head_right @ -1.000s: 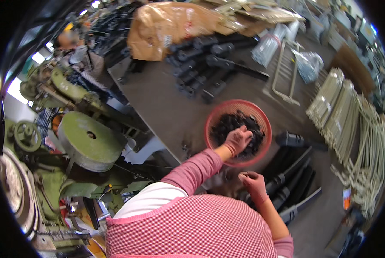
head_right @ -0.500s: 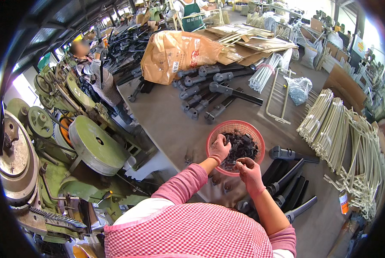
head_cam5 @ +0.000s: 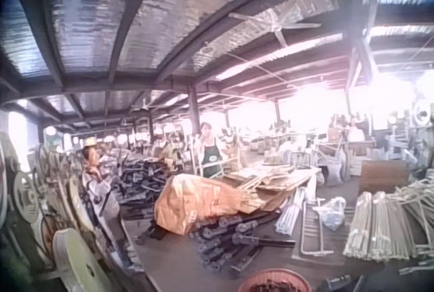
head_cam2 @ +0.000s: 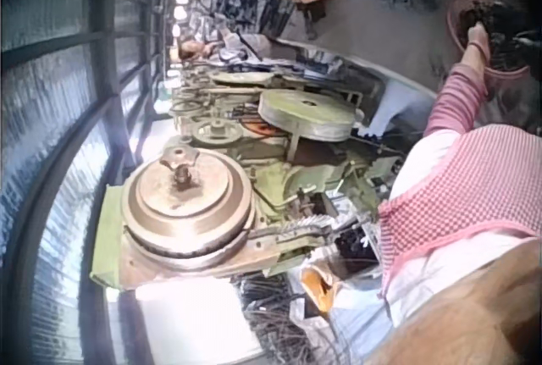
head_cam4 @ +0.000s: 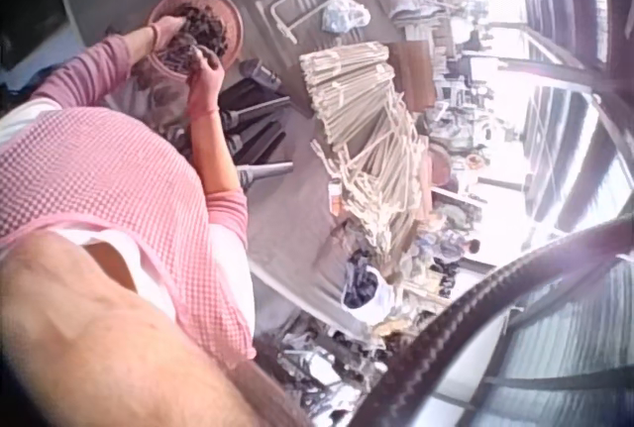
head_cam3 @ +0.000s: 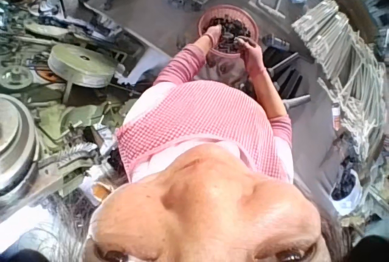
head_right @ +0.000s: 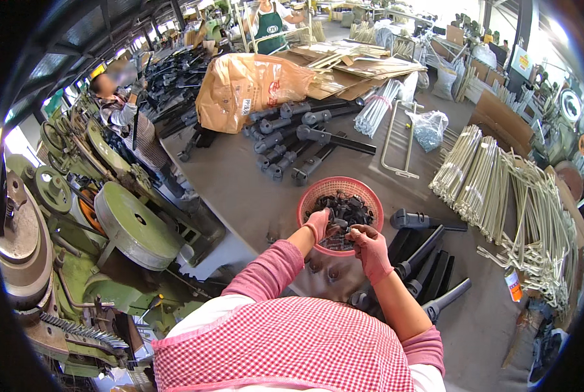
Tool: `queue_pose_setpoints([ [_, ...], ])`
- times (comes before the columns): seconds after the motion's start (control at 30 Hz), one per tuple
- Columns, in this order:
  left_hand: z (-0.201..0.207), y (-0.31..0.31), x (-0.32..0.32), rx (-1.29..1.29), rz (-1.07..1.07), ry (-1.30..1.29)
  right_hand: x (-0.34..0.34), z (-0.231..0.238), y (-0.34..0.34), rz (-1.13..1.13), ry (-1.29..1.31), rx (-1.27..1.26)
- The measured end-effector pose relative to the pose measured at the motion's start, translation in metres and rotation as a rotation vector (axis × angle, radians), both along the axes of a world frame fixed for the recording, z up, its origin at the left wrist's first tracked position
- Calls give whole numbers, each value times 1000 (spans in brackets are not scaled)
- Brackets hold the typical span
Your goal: The person assembles metal rods with black plastic components at a factory workstation. They pick up rods and plastic parts, fit them together by hand, and place the assembled units on the table. The person also handles a red basket of small black parts and a white bag of components.
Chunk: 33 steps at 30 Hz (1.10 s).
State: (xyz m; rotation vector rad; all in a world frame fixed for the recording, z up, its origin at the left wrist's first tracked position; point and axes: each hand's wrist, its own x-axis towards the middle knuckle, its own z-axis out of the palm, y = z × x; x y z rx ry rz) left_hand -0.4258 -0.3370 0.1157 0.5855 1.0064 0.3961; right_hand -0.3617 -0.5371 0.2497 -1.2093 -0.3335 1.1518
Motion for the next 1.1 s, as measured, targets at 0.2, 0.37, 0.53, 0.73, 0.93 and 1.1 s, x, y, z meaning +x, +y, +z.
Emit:
queue_pose_setpoints([
  [0.2, 5, -2, 2, 190, -40, 195, 3, 0, -4, -31, -9, 24],
  [0.37, 8, -3, -5, 63, -4, -323, 9, -2, -2, -89, -129, -3],
  [0.53, 83, -26, -19, 176, -54, -260, 7, 23, 7, -111, -127, 17],
  [0.73, 192, -71, -70, 651, -157, -552, -7, 68, 16, -107, -349, 496],
  [0.93, 228, -93, -91, 654, -241, -614, -27, 93, 11, 9, -384, 388],
  [1.1, 223, -96, -102, 593, -248, -568, -29, 94, 5, -3, -471, 386],
])
